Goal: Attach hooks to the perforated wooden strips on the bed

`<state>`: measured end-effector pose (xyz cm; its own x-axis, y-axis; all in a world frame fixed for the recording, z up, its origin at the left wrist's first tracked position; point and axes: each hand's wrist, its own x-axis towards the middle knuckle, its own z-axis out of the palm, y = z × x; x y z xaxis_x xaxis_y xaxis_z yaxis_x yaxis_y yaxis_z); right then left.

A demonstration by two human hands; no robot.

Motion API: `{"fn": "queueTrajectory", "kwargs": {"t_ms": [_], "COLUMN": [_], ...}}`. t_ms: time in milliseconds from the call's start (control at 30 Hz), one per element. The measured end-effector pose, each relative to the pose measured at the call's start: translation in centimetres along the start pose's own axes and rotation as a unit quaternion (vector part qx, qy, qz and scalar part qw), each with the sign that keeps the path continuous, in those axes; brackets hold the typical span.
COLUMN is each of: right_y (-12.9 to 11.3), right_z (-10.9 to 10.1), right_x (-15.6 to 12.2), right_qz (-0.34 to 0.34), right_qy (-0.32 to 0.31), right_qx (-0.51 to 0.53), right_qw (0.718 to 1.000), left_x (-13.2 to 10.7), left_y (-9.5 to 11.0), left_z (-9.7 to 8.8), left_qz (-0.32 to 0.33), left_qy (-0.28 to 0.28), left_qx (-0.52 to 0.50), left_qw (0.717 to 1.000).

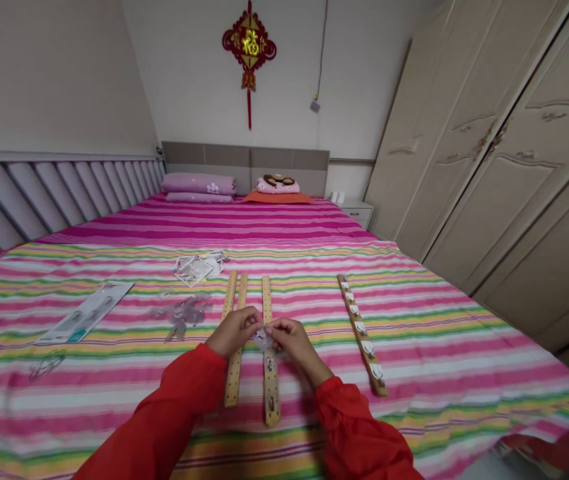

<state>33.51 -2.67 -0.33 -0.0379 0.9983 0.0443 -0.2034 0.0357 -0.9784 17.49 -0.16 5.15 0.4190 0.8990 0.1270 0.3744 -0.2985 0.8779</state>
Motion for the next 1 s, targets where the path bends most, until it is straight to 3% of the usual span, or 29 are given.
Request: {"fn": "queueTrajectory", "kwargs": {"t_ms": [133,300,433,733,1000], "right_y": [0.3,1.0,1.2,2.4,4.2], "right_z": [-0.4,-0.6,-0.7,-1.3,-1.5], "right_x": [0.2,0.9,2.5,6.3,7.5], "right_qz": [0.016,0.014,0.029,0.011,0.027], "right_qy": [0.009,0.079,0.102,0.137,0.155], "right_qx": [0.014,0.076,0.085,0.063,0.053], "right_qw": [1.000,0.994,0.991,0.989,0.986], "left_x": [0.7,1.2,2.3,6.7,7.7], "left_y": [-0.8,-3.0,-4.1,-6.7,-8.4], "left_z": [0.9,2.1,2.8,3.8,4.7], "left_qz": [-0.014,-0.140,-0.167,-0.167,-0.175], "left_qy": [0.032,0.092,0.105,0.168,0.202], "left_qx": [-0.085,-0.235,-0.292,-0.283,-0.222], "left_qw": [0.996,0.957,0.936,0.929,0.938]}}
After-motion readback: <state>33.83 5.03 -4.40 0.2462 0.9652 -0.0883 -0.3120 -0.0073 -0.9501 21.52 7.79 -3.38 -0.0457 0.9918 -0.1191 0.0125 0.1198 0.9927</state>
